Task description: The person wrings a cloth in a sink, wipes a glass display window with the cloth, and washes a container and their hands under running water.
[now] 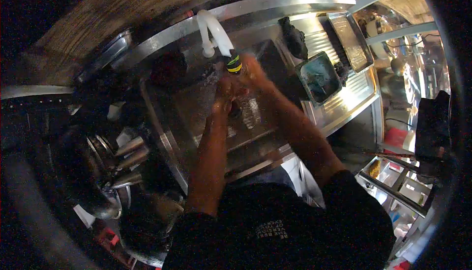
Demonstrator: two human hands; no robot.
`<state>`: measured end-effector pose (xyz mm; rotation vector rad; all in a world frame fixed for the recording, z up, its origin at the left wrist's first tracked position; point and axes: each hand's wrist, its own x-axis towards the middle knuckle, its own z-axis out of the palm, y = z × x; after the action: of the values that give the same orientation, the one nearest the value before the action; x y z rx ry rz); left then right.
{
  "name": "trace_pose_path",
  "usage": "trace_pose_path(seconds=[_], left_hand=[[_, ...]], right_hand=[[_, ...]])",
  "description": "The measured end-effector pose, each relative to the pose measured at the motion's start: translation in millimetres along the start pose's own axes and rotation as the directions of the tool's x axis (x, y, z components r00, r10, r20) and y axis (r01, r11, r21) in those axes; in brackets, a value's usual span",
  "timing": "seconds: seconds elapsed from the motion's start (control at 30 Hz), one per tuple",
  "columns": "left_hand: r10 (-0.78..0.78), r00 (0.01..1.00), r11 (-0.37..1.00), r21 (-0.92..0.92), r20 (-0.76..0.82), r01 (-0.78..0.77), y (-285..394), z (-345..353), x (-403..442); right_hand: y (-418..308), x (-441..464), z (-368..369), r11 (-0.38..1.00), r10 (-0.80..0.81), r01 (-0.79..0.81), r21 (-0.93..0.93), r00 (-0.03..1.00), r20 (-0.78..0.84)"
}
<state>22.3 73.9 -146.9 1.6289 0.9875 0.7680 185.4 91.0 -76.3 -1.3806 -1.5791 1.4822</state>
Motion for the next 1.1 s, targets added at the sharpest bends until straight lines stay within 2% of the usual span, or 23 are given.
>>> trace_pose_path(seconds=[0.03, 0.07, 0.1, 0.2, 0.23, 0.3, 0.4, 0.5, 0.57, 0.6, 0.67, 0.7, 0.73, 0.8, 0.83, 0.9, 0.97, 1.0, 1.03, 1.07, 1.1], left_hand=[[0.033, 0.998, 0.999, -0.025, 0.046, -0.032, 6.7, -2.7, -0.9], [0.053, 0.996, 0.998, -0.050, 0.078, -0.050, 12.3, -4.9, -0.3], [0.055, 0.994, 0.996, -0.073, 0.090, -0.049, 17.9, -5.1, -1.6], [-0.207, 0.974, 0.954, -0.202, 0.091, 0.222, 38.0, -12.0, -16.7], [-0.304, 0.948, 0.914, -0.251, 0.097, 0.319, 46.2, -16.2, -23.9], [-0.324, 0.946, 0.935, -0.157, -0.011, 0.319, 43.7, -13.2, -35.5], [-0.326, 0.930, 0.945, -0.020, -0.171, 0.327, 37.4, -6.2, -50.6], [-0.310, 0.941, 0.950, -0.006, -0.133, 0.312, 13.6, -6.5, -71.7], [-0.276, 0.944, 0.961, -0.062, -0.180, 0.269, -3.1, -3.1, -96.5], [-0.202, 0.953, 0.979, -0.036, -0.226, 0.199, -13.0, -3.3, -105.8], [0.007, 0.953, 0.995, 0.098, -0.303, 0.024, -39.3, -5.2, -122.1], [0.005, 0.952, 0.987, 0.155, -0.307, 0.044, -54.2, -3.8, -131.7], [0.004, 0.950, 0.975, 0.211, -0.311, 0.064, -69.0, -2.3, -141.3], [-0.269, 0.915, 0.908, 0.239, -0.300, 0.345, -90.6, 1.2, -158.9], [-0.313, 0.908, 0.898, 0.222, -0.279, 0.379, -80.1, -1.7, -155.6], [-0.399, 0.887, 0.876, 0.190, -0.234, 0.444, -36.2, -11.4, -143.7], [-0.642, 0.761, 0.767, -0.111, -0.092, 0.633, -12.9, -15.8, -127.2], [-0.686, 0.728, 0.686, -0.333, 0.002, 0.647, -1.7, -14.0, -121.5], [-0.722, 0.685, 0.548, -0.526, 0.096, 0.651, 8.7, -12.1, -115.9], [-0.694, 0.698, 0.359, -0.754, 0.177, 0.549, 19.9, -4.8, -114.0], [-0.647, 0.720, 0.115, -0.900, 0.253, 0.419, 25.7, 1.8, -110.7]], right_hand=[[12.4, 9.7, 7.2, 0.967, -0.179, 0.131, -0.217, 0.959, -0.218], [24.3, 19.3, 14.4, 0.880, -0.343, 0.132, -0.456, 0.841, -0.419], [34.7, 41.9, -3.6, 0.895, -0.406, 0.263, -0.360, 0.814, -0.415], [80.9, 91.7, -19.9, 0.883, -0.454, 0.463, -0.078, 0.800, -0.393], [78.5, 93.6, -21.5, 0.876, -0.482, 0.439, -0.200, 0.812, -0.329], [71.7, 98.1, -28.0, 0.807, -0.515, 0.397, -0.436, 0.836, -0.192], [77.8, 102.5, -31.5, 0.855, -0.456, 0.373, -0.360, 0.872, -0.180], [71.8, 96.5, -34.3, 0.910, -0.361, 0.300, -0.287, 0.913, -0.190], [87.2, 103.2, -34.0, 0.903, -0.411, 0.371, -0.216, 0.893, -0.182], [94.6, 109.8, -35.1, 0.895, -0.439, 0.409, -0.180, 0.881, -0.179], [95.9, 117.7, -39.5, 0.906, -0.391, 0.351, -0.237, 0.909, -0.147], [95.2, 119.0, -41.3, 0.909, -0.365, 0.321, -0.266, 0.922, -0.133], [82.5, 115.1, -43.2, 0.942, -0.270, 0.238, -0.239, 0.957, -0.111], [51.1, 107.0, -43.9, 0.962, -0.133, 0.111, -0.249, 0.988, -0.073], [42.0, 105.5, -42.2, 0.956, -0.091, 0.070, -0.286, 0.994, -0.061], [41.7, 109.0, -37.5, 0.876, -0.118, 0.070, -0.477, 0.990, -0.073], [53.8, 113.3, -33.6, 0.758, -0.140, 0.049, -0.650, 0.986, -0.089], [66.7, 115.7, -21.2, 0.802, -0.205, 0.041, -0.596, 0.956, -0.211], [87.3, 120.6, -9.8, 0.841, -0.267, 0.053, -0.538, 0.906, -0.328], [118.3, 122.4, 8.5, 0.933, -0.314, 0.141, -0.332, 0.768, -0.558], [69.4, 78.8, 29.6, 0.979, -0.182, 0.197, -0.044, 0.770, -0.612]])
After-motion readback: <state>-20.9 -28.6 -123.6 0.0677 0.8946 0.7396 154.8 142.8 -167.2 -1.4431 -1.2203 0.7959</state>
